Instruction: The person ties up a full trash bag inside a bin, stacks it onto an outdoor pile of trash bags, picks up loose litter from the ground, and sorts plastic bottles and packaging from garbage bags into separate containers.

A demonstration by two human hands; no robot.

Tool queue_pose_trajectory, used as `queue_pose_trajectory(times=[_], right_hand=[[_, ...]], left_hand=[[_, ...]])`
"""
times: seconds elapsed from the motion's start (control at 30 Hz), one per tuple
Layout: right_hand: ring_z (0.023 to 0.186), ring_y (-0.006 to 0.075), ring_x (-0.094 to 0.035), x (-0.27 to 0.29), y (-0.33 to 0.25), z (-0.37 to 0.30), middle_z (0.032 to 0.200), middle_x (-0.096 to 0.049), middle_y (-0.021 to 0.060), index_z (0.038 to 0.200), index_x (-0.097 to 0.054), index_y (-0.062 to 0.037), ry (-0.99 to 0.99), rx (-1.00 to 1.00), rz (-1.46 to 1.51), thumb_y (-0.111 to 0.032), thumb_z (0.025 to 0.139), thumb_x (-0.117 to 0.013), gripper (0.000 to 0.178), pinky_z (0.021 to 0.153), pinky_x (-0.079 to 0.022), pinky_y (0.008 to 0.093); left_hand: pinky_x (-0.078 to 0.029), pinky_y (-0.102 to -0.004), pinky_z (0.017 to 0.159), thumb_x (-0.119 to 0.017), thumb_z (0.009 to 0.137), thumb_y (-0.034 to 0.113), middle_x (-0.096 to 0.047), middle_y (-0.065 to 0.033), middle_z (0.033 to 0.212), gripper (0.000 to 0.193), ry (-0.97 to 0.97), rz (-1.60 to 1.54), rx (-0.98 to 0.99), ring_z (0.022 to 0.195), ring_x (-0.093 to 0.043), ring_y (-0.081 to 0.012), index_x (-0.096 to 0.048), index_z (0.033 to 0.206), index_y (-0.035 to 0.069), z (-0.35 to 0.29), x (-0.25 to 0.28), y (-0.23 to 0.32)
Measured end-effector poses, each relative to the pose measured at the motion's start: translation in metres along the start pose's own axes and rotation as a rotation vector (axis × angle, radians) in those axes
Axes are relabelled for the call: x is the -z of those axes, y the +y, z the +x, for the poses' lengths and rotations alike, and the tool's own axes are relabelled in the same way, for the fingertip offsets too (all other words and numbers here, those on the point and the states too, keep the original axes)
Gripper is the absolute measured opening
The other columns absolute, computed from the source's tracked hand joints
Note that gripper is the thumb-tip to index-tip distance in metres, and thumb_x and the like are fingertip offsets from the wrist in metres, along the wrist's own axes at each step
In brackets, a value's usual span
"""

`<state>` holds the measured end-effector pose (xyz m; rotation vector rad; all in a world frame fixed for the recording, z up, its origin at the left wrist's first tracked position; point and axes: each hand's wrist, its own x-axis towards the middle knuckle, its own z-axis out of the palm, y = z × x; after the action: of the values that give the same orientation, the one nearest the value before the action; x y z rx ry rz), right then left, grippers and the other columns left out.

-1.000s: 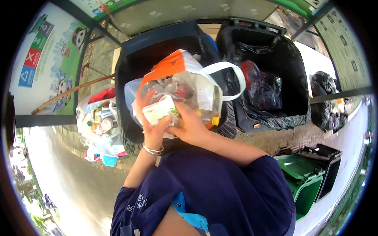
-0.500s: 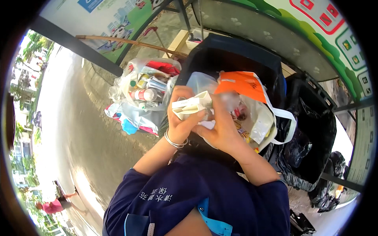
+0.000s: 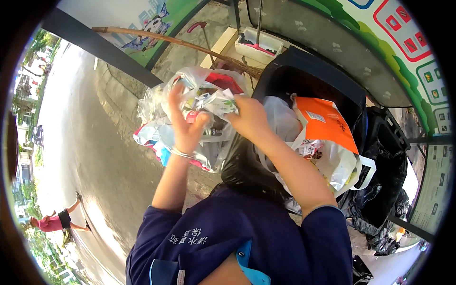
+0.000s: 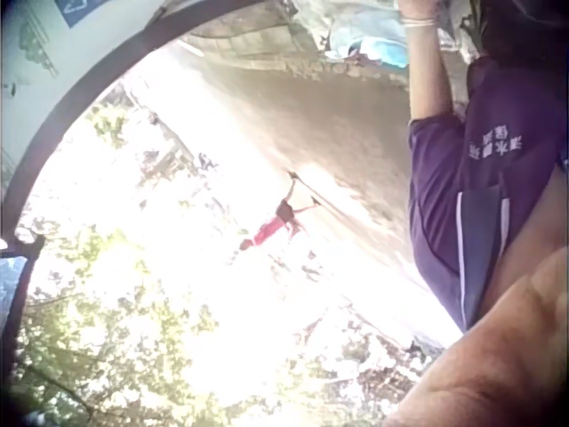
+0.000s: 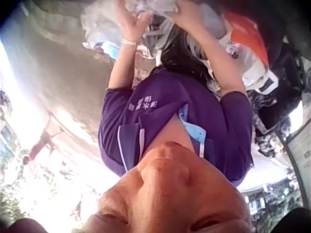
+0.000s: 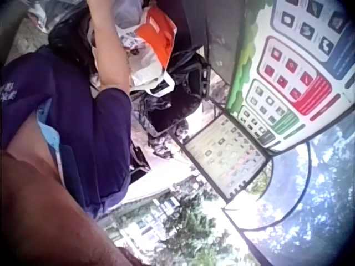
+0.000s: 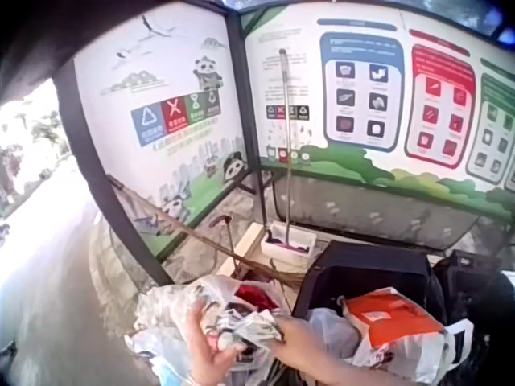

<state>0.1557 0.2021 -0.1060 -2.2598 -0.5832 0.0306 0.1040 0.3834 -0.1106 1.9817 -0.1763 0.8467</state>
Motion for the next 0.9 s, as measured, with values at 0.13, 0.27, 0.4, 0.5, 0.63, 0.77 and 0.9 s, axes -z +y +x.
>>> queue_pose_trajectory(times=[0.13,0.27,0.4,0.5,0.63,0.77,0.9], right_hand=[[0.084,0.0385,-0.063,-0.086,0.006,0.031,0.094,-0.064,0.0173,0.091,-0.059,-0.0015,-0.081,0.063,-0.237,-0.022,0.076,-0.066,0.027,0.069,-0.051,0.0460],[0.082,0.0346,-0.064,-0.166,-0.019,0.065,0.093,-0.062,0.0174,0.091,-0.059,-0.0030,-0.247,0.114,-0.229,-0.019,0.078,-0.061,0.021,0.066,-0.052,0.0456],[0.079,0.0279,-0.066,-0.223,-0.031,0.068,0.092,-0.063,0.0126,0.096,-0.060,-0.0051,-0.180,0.346,-0.381,-0.017,0.078,-0.058,0.021,0.060,-0.053,0.0430],[0.082,0.0244,-0.068,-0.277,-0.025,0.088,0.093,-0.067,0.0067,0.102,-0.067,-0.0111,-0.119,0.180,-0.561,-0.022,0.082,-0.058,0.025,0.058,-0.054,0.0449],[0.089,0.0275,-0.069,-0.302,-0.015,0.137,0.098,-0.070,0.0087,0.100,-0.073,-0.0127,-0.497,-0.026,-0.498,-0.028,0.083,-0.062,0.026,0.065,-0.055,0.0447],[0.087,0.0336,-0.067,-0.281,-0.011,0.139,0.094,-0.068,0.0197,0.095,-0.068,-0.0021,-0.292,-0.115,0.281,-0.031,0.058,-0.080,0.050,0.078,-0.053,0.0421],[0.096,0.0350,-0.062,-0.202,-0.061,0.069,0.111,-0.059,0.0237,0.118,-0.055,0.0008,-0.128,-0.006,0.170,-0.023,0.065,-0.078,0.063,0.082,-0.049,0.0458]], left_hand=[[-0.042,-0.0433,0.095,-0.084,0.064,0.029,-0.055,-0.0189,0.121,0.072,-0.252,0.675,0.154,0.114,-0.051,-0.0368,-0.051,0.124,0.006,0.016,0.061,-0.060],[-0.051,-0.0364,0.074,-0.076,0.069,0.012,-0.066,-0.0157,0.093,0.033,-0.278,0.443,0.174,0.087,-0.065,-0.0331,-0.065,0.099,0.003,0.014,0.093,-0.111],[-0.043,-0.0220,0.059,-0.056,0.084,-0.003,-0.061,-0.0002,0.070,0.015,0.011,-0.062,0.487,0.065,-0.049,-0.0034,-0.067,0.094,-0.001,0.021,0.104,-0.116],[-0.036,-0.0197,0.049,-0.052,0.082,-0.005,-0.056,0.0019,0.068,0.020,-0.017,-0.267,0.565,0.055,-0.045,-0.0026,-0.066,0.096,-0.001,0.013,0.095,-0.114],[-0.027,-0.0176,0.049,-0.058,0.084,0.003,-0.049,0.0082,0.066,0.015,-0.049,-0.255,0.420,0.057,-0.039,-0.0002,-0.064,0.098,0.000,0.010,0.075,-0.111],[-0.033,-0.0192,0.052,-0.056,0.083,0.002,-0.055,0.0055,0.074,0.020,-0.079,-0.055,0.515,0.062,-0.043,-0.0030,-0.066,0.100,0.004,0.026,0.095,-0.119],[-0.041,-0.0192,0.061,-0.057,0.085,-0.002,-0.061,-0.0005,0.089,0.026,-0.199,-0.178,0.486,0.070,-0.049,-0.0050,-0.062,0.110,-0.001,0.021,0.109,-0.123]])
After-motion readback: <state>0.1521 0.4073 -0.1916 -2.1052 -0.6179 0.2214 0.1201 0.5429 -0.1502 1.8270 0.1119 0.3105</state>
